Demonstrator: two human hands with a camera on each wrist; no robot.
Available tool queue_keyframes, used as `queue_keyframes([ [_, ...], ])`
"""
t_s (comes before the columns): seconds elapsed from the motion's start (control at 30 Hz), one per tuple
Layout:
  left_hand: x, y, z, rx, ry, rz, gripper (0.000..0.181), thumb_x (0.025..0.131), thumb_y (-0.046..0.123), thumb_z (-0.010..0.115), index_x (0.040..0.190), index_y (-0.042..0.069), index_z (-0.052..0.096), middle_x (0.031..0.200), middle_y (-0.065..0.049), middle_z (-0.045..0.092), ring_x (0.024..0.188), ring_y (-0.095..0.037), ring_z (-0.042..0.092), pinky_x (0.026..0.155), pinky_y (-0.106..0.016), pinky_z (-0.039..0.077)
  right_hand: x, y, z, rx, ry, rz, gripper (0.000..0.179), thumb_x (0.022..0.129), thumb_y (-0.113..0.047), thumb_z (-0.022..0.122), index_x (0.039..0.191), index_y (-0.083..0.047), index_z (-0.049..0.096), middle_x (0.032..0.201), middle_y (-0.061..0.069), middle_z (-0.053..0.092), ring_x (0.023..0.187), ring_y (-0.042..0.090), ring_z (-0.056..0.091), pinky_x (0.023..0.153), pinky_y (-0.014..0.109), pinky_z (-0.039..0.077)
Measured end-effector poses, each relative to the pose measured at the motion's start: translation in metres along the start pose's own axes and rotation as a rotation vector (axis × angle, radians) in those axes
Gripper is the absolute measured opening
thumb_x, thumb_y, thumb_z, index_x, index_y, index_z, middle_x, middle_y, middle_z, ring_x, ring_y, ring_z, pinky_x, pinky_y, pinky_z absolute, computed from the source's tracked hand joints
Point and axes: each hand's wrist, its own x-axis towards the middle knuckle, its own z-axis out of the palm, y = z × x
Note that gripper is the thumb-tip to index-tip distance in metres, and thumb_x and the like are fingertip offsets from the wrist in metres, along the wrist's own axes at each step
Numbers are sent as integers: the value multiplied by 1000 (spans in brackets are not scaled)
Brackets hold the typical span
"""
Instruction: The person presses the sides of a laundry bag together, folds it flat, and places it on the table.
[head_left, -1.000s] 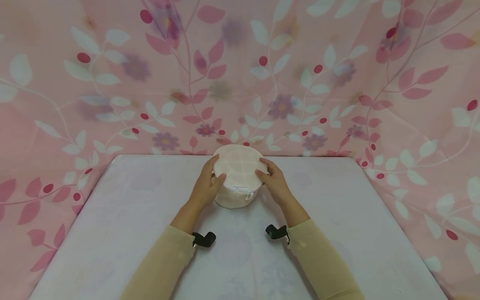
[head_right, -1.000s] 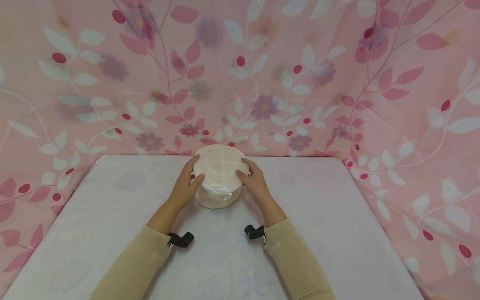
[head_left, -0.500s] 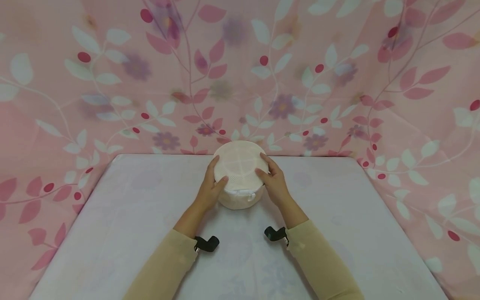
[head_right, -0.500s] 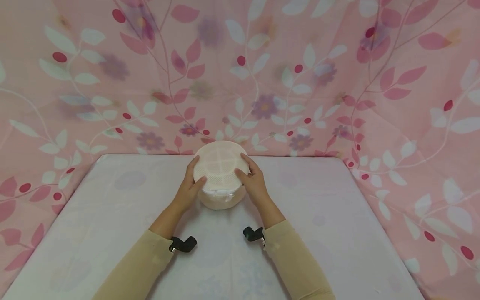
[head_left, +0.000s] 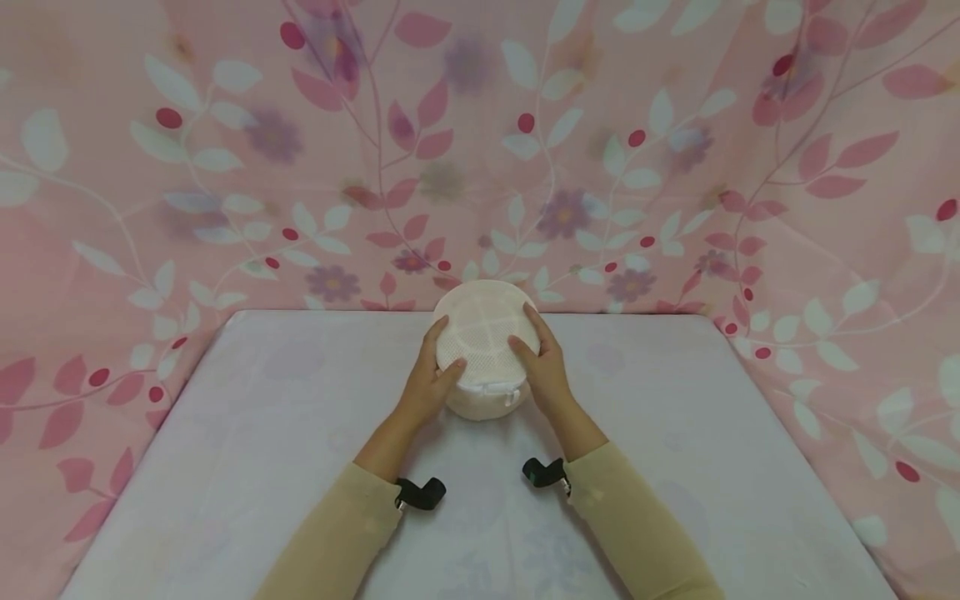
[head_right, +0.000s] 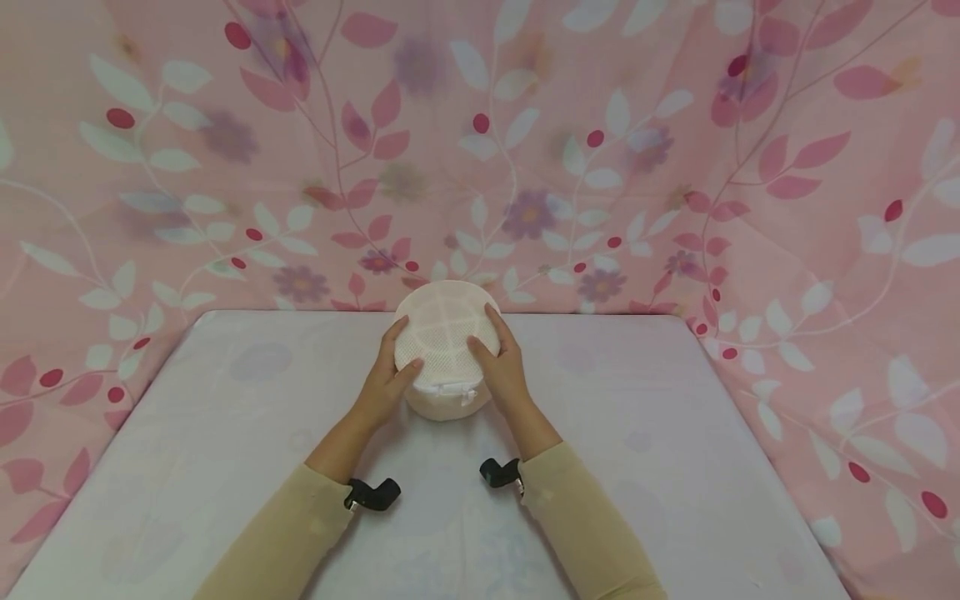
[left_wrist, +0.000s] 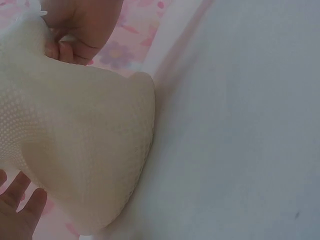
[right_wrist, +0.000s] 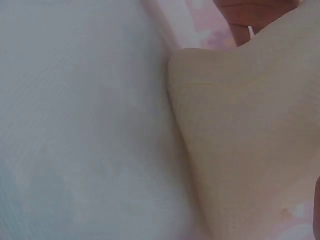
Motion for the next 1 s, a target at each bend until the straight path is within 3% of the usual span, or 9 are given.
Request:
queue_keyframes([
  [0.17,-2,9,5,-12,11,-8,76,99,14,59,159,11,14,163,-20,18,149,-37,22,119,-56,17,-11,-15,4,-138,-3,-68,67,103,-16,56,160,-12,23,165,11,17,149,31,24,118,47,27],
  [0.4,-10,47,2,-24,24,6,72,96,6,59,154,-4,17,159,-30,22,145,-44,26,118,-57,18,-12,-17,4,-114,-42,-94,67,102,-11,53,160,-11,18,166,12,11,150,33,17,118,51,23],
  [0.7,-11,51,4,-44,33,-12,73,97,7,58,156,1,15,161,-24,20,148,-38,23,120,-55,16,-2,12,-3,-58,-74,-93,69,101,-16,51,159,-33,19,165,-7,10,150,18,14,120,46,20],
  [1.0,-11,52,3,-64,52,19,74,96,5,58,156,0,16,162,-23,20,147,-39,25,119,-56,17,-6,8,-1,-18,-78,-50,67,102,-13,51,160,-28,21,165,1,12,146,25,24,117,48,26],
])
